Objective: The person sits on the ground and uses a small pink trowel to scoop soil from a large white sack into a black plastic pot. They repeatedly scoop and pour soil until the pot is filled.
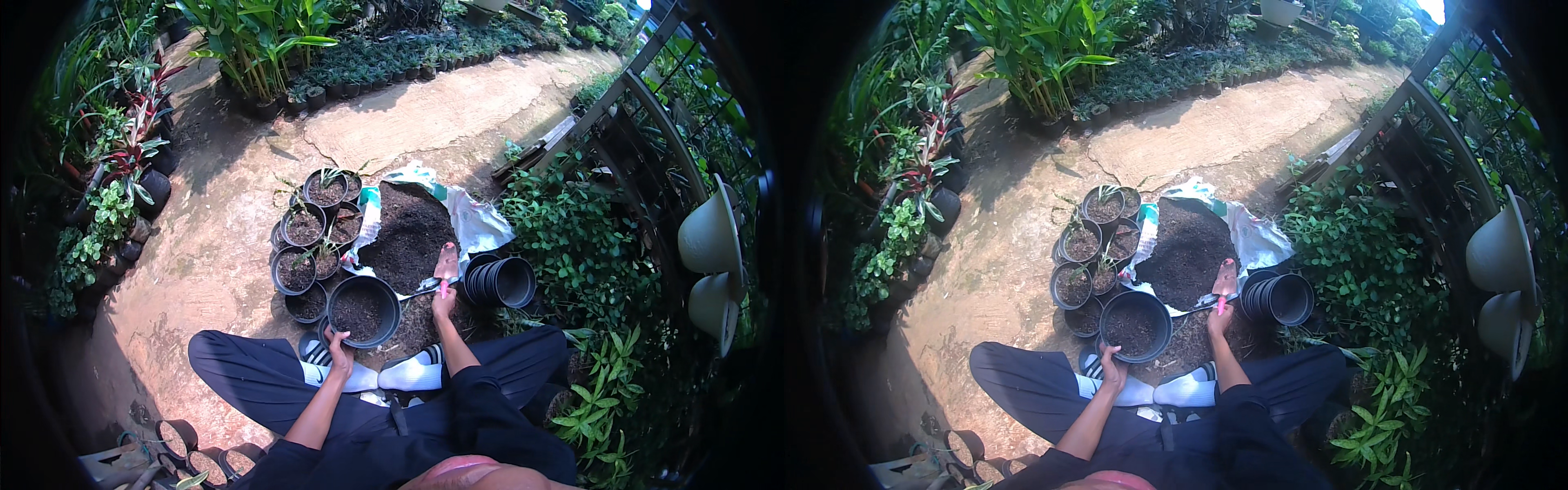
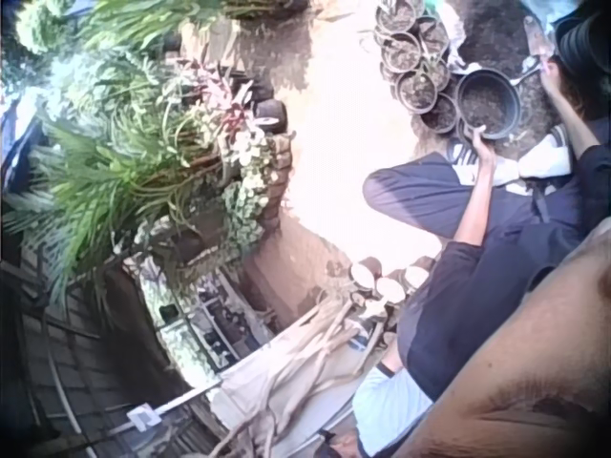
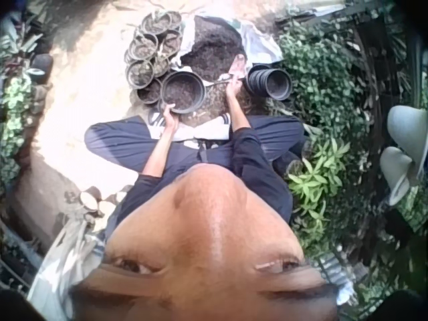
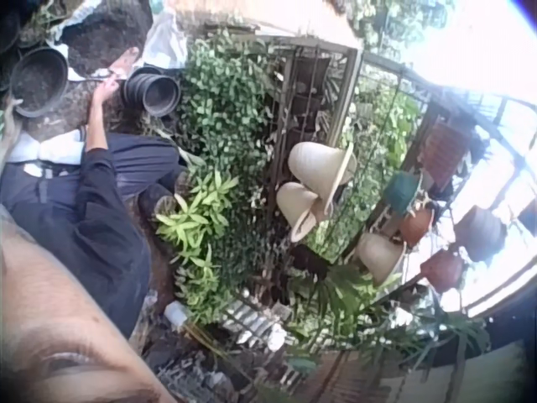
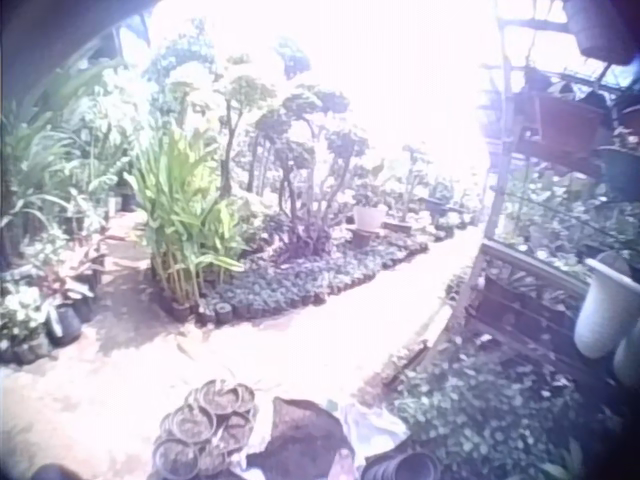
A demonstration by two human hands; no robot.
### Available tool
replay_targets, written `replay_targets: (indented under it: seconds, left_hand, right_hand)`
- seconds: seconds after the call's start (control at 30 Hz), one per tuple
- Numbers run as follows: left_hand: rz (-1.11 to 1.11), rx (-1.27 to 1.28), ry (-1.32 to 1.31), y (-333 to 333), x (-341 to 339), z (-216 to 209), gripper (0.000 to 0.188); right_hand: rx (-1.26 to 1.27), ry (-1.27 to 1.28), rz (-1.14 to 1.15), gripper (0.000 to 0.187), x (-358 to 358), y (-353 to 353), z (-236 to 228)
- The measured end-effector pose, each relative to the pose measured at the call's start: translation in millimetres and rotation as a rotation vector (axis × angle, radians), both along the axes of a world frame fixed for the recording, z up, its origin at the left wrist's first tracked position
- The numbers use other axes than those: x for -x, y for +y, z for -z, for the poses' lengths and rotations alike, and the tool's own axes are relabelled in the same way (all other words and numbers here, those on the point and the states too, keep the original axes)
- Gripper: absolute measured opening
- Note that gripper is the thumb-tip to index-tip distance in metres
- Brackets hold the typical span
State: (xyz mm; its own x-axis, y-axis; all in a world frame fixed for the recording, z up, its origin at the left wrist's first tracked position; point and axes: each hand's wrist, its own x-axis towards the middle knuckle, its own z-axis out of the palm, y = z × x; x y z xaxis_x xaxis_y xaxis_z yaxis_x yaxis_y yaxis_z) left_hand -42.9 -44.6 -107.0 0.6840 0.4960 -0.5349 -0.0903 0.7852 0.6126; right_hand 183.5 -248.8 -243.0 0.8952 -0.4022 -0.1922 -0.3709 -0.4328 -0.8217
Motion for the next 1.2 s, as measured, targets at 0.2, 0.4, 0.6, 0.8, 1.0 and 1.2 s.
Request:
replay_targets:
  seconds: [0.2, 0.4, 0.6, 0.8, 1.0, 1.2]
  left_hand:
    - [0.013, -0.021, 0.031, 2.8, -1.2, -4.9, 0.053]
    - [-0.015, 0.004, 0.030, 5.4, 1.4, 0.1, 0.050]
    - [0.049, 0.042, -0.026, -3.1, -9.4, -0.5, 0.047]
    - [0.029, 0.022, 0.001, 3.7, 0.0, 3.3, 0.048]
    - [0.038, 0.037, -0.047, 7.9, 3.1, 14.7, 0.053]
    - [0.041, 0.024, -0.061, 5.7, -0.5, 21.6, 0.051]
  right_hand:
    - [0.000, 0.125, -0.159, 0.039, -6.2, 45.2, 1.9]
    - [-0.208, 0.118, -0.268, 0.038, 7.6, 56.4, 13.1]
    - [-0.507, 0.131, -0.240, 0.033, -7.5, 20.6, 29.0]
    - [-0.817, 0.279, -0.294, 0.030, 20.7, 37.5, -78.6]
    - [-0.816, 0.135, -0.467, 0.025, 39.9, 37.4, -165.0]
    - [-0.756, 0.092, -0.662, 0.023, 83.6, 30.0, -252.7]
